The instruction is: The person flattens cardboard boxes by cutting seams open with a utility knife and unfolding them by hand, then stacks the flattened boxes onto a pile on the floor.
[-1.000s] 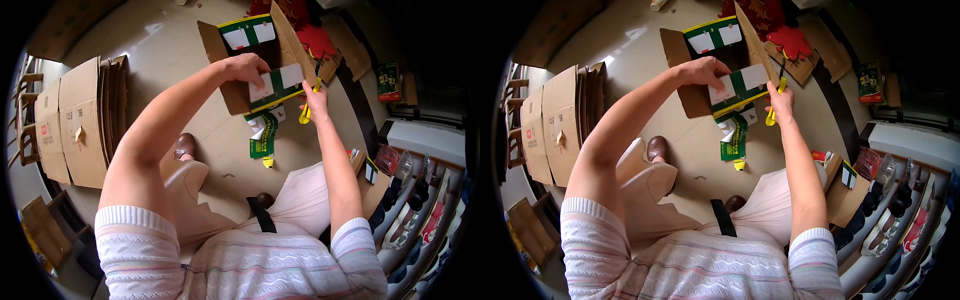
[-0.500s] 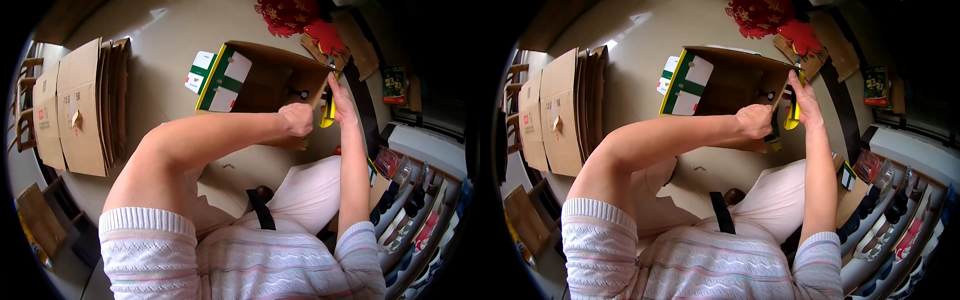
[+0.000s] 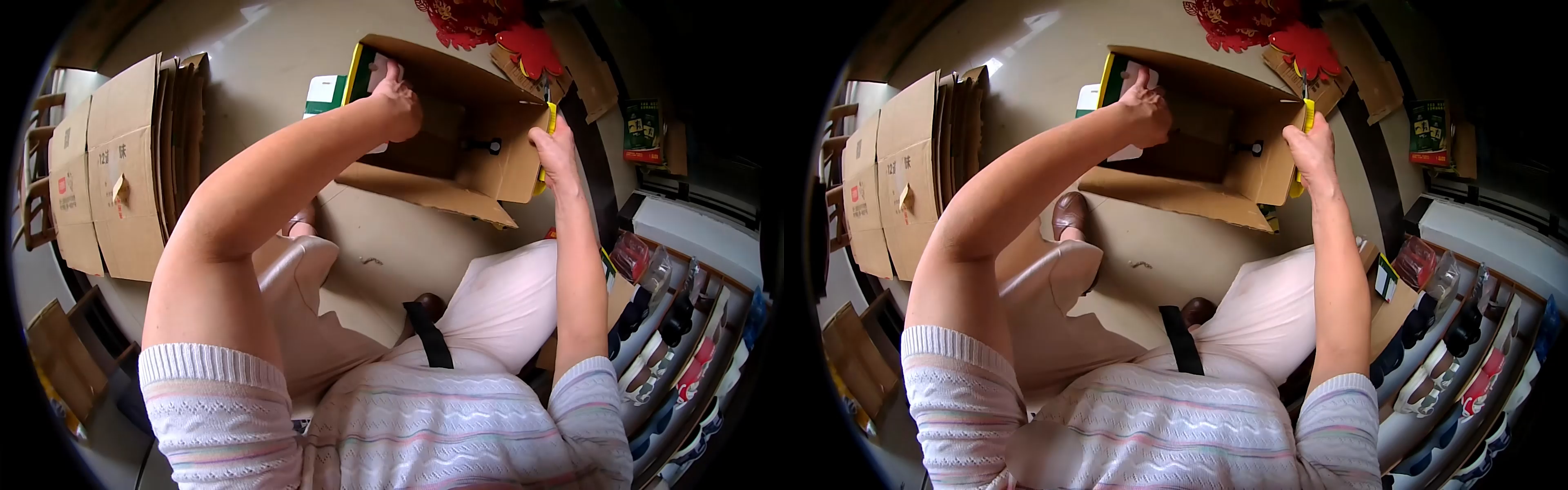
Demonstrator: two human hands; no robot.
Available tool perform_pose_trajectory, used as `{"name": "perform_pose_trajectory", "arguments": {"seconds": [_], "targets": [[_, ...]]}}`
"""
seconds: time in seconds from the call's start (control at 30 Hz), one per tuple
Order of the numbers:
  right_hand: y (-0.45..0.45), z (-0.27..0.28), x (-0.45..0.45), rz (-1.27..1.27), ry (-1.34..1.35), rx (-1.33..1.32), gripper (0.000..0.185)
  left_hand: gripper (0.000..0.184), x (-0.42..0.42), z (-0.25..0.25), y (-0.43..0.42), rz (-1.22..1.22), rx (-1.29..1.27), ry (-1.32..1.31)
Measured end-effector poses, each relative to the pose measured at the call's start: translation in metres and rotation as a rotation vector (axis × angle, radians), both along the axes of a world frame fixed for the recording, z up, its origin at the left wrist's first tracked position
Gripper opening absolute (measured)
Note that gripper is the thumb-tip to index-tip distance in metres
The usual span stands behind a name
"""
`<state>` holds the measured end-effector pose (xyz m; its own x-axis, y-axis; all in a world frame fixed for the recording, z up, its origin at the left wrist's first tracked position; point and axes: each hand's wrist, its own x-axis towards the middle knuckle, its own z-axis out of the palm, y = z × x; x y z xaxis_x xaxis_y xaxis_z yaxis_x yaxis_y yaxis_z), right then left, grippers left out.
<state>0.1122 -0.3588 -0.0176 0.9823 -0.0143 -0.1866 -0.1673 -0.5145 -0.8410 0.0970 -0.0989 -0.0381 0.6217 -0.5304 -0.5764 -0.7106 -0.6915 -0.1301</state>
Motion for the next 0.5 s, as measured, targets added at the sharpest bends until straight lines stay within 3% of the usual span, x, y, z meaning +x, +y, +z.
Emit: {"name": "perform_pose_trajectory", "arguments": {"seconds": [0.07, 0.1, 0.17, 0.33, 0.43, 0.5], "targets": [[-0.003, -0.01, 0.001, 0.006, -0.099, -0.094, 0.017, 0.028, -0.001, -0.004, 0.003, 0.018, -0.028, -0.029], [-0.003, -0.013, 0.001, -0.012, -0.124, -0.097, 0.017, 0.026, -0.003, -0.002, 0.005, 0.18, -0.25, -0.056], [-0.007, -0.017, 0.0, -0.055, -0.173, -0.102, 0.019, 0.025, 0.004, 0.003, 0.007, 0.186, -0.336, -0.097], [-0.005, 0.016, -0.01, -0.173, -0.156, 0.131, 0.018, 0.015, 0.022, 0.031, 0.036, 0.021, -0.647, -0.426], [0.009, 0.042, -0.015, -0.172, -0.182, 0.264, 0.021, 0.023, 0.034, 0.04, 0.05, -0.029, -0.981, -0.665], [0.013, 0.053, -0.016, -0.139, -0.21, 0.275, 0.027, 0.025, 0.036, 0.052, 0.057, -0.03, -1.05, -0.73]]}}
